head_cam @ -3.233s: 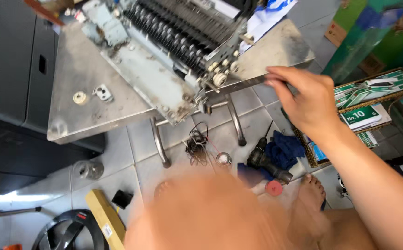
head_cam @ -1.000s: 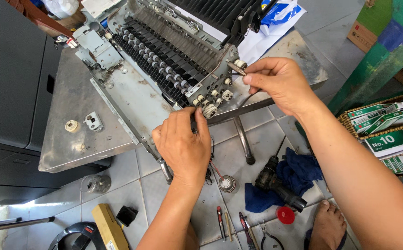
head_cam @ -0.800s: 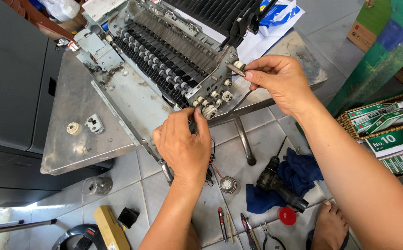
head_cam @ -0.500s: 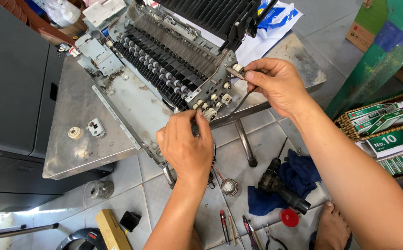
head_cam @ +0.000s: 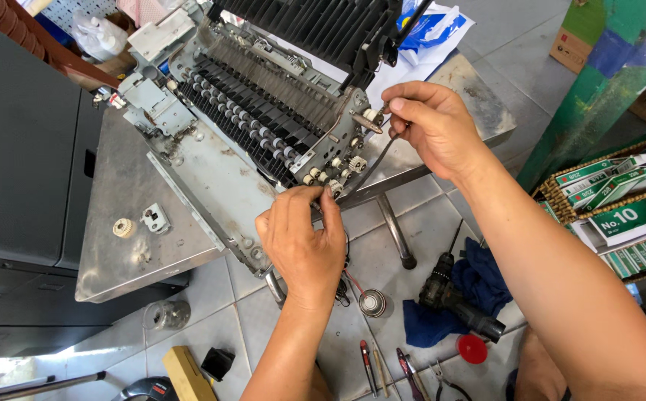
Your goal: The person untangles a bundle of wires and then installs a white plastic gear into the mechanism of a sewing machine. They manipulate the gear and surrounding components to fit it into place.
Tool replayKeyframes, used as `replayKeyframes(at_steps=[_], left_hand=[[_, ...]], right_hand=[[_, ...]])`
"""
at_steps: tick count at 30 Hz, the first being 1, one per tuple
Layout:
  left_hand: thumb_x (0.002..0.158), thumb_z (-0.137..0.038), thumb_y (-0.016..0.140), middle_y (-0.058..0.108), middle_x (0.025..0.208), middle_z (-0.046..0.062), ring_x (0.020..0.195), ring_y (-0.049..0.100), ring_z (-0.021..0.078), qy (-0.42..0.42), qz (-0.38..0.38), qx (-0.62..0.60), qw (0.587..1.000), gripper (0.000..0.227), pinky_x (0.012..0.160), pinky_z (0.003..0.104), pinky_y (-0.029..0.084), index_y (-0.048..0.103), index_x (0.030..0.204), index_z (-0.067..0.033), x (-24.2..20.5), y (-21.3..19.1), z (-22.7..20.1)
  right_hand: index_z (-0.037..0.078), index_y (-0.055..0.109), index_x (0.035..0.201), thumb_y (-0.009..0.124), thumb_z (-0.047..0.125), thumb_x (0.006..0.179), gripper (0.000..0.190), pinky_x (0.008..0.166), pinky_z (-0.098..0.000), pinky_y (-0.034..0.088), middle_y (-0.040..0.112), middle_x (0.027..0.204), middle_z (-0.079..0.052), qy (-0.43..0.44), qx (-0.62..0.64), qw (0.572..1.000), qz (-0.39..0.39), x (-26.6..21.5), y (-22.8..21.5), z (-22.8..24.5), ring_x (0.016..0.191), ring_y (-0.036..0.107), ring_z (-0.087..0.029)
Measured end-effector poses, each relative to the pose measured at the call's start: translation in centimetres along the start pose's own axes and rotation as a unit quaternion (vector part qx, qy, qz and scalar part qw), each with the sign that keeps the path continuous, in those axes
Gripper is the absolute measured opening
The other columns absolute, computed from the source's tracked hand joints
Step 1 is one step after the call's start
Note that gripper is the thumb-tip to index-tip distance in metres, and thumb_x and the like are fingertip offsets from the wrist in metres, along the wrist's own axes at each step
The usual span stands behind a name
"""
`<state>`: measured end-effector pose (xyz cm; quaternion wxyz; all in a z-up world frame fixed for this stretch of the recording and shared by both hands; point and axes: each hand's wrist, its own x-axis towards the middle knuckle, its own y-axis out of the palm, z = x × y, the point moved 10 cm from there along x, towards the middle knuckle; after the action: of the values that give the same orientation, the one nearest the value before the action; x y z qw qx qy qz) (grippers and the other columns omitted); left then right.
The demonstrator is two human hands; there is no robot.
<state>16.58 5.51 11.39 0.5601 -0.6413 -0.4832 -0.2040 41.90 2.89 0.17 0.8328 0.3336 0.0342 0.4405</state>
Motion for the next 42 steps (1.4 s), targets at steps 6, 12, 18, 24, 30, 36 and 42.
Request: replayKeyframes(at_steps=[6, 12, 18, 24, 30, 36, 42], left_hand=[[0.091, -0.006, 0.078, 0.07, 0.1, 0.006, 0.09, 0.066, 0.0228, -0.007, -0.002, -0.016, 1.0, 0.014, 0.081, 0.036, 0.039, 0.066, 0.099, -0.0068, -0.1, 0.0, -0.1], [0.091, -0.006, 0.077, 0.069, 0.099, 0.006, 0.088, 0.065, 0.023, -0.024, -0.006, -0.002, 1.0, 0.013, 0.082, 0.035, 0.041, 0.067, 0.099, -0.0066, -0.3, -0.2, 0.5], [0.092, -0.005, 0.077, 0.069, 0.099, 0.007, 0.084, 0.064, 0.022, -0.047, 0.002, -0.011, 0.999, 0.013, 0.08, 0.035, 0.043, 0.067, 0.101, -0.0063, -0.3, 0.0, 1.4], [0.093, -0.001, 0.072, 0.068, 0.105, 0.01, 0.088, 0.066, 0.0262, -0.058, 0.0, -0.02, 0.998, 0.014, 0.083, 0.037, 0.047, 0.067, 0.106, -0.0043, -0.2, -0.1, 1.5], [0.096, 0.001, 0.069, 0.066, 0.108, 0.015, 0.094, 0.067, 0.0308, -0.074, 0.003, -0.034, 0.997, 0.013, 0.083, 0.038, 0.054, 0.068, 0.109, -0.0019, -0.4, -0.2, 1.4], [0.097, 0.002, 0.067, 0.065, 0.108, 0.015, 0.093, 0.069, 0.0281, -0.098, -0.008, -0.083, 0.992, 0.012, 0.083, 0.036, 0.056, 0.068, 0.109, 0.0005, -0.7, -0.2, 1.5], [0.094, 0.002, 0.071, 0.066, 0.101, 0.011, 0.083, 0.07, 0.0209, -0.152, -0.022, -0.118, 0.981, 0.009, 0.077, 0.032, 0.056, 0.066, 0.102, 0.0014, -1.1, 0.0, 3.0]], right_hand=[[0.003, 0.073, 0.111, 0.072, 0.006, 0.097, 0.014, 0.078, -0.0288, 0.05, 0.068, 0.097, -0.002, -0.025, -0.016, 1.0, 0.004, 1.0, 0.6, 0.1, 0.083, 0.059, -0.011], [0.003, 0.073, 0.107, 0.073, 0.006, 0.096, 0.012, 0.072, -0.0268, 0.049, 0.07, 0.092, -0.002, 0.017, -0.056, 0.998, -0.035, 1.7, -0.2, -0.9, 0.078, 0.059, -0.011], [0.002, 0.073, 0.109, 0.07, 0.005, 0.094, 0.015, 0.077, -0.0271, 0.055, 0.071, 0.095, -0.003, 0.07, -0.086, 0.994, -0.021, 1.2, -0.7, -1.5, 0.082, 0.064, -0.012], [0.001, 0.073, 0.111, 0.07, 0.004, 0.093, 0.018, 0.075, -0.0272, 0.057, 0.071, 0.094, -0.003, 0.103, -0.135, 0.985, -0.021, 0.8, -0.8, -2.1, 0.08, 0.064, -0.012], [0.001, 0.073, 0.11, 0.068, 0.004, 0.094, 0.017, 0.071, -0.0268, 0.057, 0.073, 0.094, -0.004, 0.085, -0.186, 0.978, -0.039, 0.4, -0.9, -1.5, 0.081, 0.069, -0.012], [0.002, 0.073, 0.108, 0.07, 0.007, 0.092, 0.016, 0.072, -0.0277, 0.059, 0.074, 0.094, -0.005, 0.057, -0.25, 0.964, -0.078, -0.2, 0.2, 0.3, 0.082, 0.071, -0.012], [0.004, 0.078, 0.099, 0.082, 0.023, 0.088, 0.022, 0.06, -0.0349, 0.048, 0.071, 0.078, -0.012, 0.073, -0.565, 0.811, -0.134, -2.5, 2.1, 4.4, 0.067, 0.065, -0.02]])
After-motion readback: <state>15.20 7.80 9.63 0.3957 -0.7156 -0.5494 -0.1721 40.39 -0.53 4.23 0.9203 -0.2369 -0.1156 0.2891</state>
